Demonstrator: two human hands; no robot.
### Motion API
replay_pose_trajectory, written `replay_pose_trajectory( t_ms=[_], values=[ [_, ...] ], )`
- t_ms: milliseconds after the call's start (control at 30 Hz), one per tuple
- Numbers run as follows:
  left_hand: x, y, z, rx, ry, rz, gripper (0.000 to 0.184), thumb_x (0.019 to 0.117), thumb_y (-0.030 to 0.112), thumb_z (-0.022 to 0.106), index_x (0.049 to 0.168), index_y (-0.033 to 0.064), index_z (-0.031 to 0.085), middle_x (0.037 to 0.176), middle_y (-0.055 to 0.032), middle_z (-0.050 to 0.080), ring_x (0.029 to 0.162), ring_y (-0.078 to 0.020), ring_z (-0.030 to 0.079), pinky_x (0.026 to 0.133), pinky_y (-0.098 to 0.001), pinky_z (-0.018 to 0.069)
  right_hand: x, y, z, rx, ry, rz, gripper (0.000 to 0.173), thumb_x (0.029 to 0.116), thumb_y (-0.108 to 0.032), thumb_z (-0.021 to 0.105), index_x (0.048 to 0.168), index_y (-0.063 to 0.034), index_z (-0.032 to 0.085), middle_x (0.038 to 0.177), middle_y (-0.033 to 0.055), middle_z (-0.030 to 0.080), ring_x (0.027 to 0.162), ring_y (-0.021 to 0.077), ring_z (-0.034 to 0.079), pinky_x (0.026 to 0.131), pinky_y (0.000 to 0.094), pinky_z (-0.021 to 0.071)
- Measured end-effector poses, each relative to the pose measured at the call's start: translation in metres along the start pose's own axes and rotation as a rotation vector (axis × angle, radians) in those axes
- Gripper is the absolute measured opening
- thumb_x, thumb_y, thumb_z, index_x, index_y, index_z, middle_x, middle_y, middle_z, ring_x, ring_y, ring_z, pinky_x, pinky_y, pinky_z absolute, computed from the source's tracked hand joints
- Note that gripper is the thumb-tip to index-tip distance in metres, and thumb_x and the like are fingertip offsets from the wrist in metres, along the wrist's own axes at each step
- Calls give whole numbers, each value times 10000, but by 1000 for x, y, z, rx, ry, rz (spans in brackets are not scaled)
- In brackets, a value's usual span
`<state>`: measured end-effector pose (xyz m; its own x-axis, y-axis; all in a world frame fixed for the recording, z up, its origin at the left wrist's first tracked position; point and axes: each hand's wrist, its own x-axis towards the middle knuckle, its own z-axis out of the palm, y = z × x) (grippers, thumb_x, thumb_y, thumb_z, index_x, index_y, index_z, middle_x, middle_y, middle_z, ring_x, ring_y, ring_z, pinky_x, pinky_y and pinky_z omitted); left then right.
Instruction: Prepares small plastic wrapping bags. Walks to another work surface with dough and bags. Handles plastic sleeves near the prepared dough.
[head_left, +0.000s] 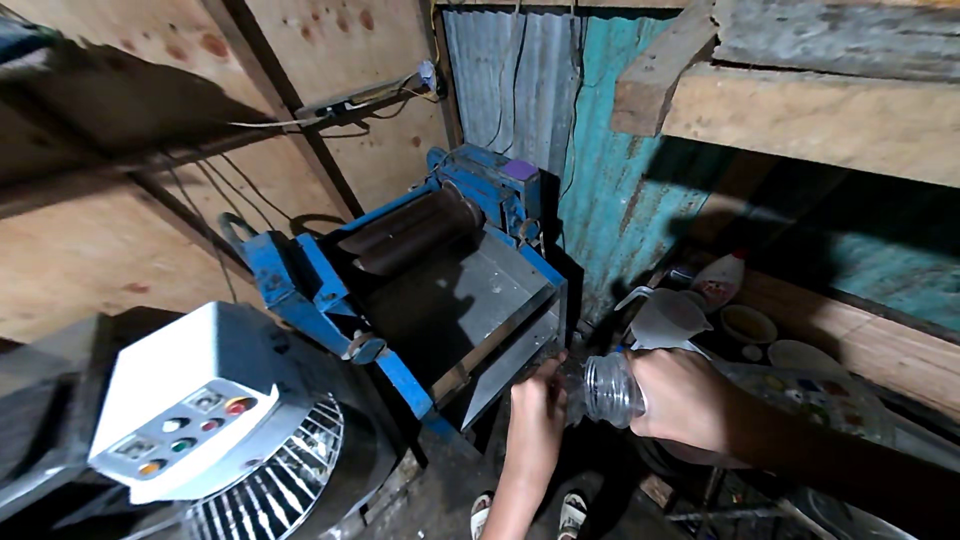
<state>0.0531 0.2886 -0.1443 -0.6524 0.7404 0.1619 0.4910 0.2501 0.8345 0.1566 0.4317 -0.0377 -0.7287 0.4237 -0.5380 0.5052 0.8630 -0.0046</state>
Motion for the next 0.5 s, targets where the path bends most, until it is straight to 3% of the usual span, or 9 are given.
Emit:
replay_pose_trajectory(
  t_ms=[500],
  values=[
    [-2,4,-2,10,13,1,429,915,-36,602,1333,41,661,930,-93,751,721,-127,691,698,-266,570,-3,-1,-2,-21,1,-10,651,807,-391,808,1225,60,592,1090,247,678,1050,432,661,858,584,511]
  ],
)
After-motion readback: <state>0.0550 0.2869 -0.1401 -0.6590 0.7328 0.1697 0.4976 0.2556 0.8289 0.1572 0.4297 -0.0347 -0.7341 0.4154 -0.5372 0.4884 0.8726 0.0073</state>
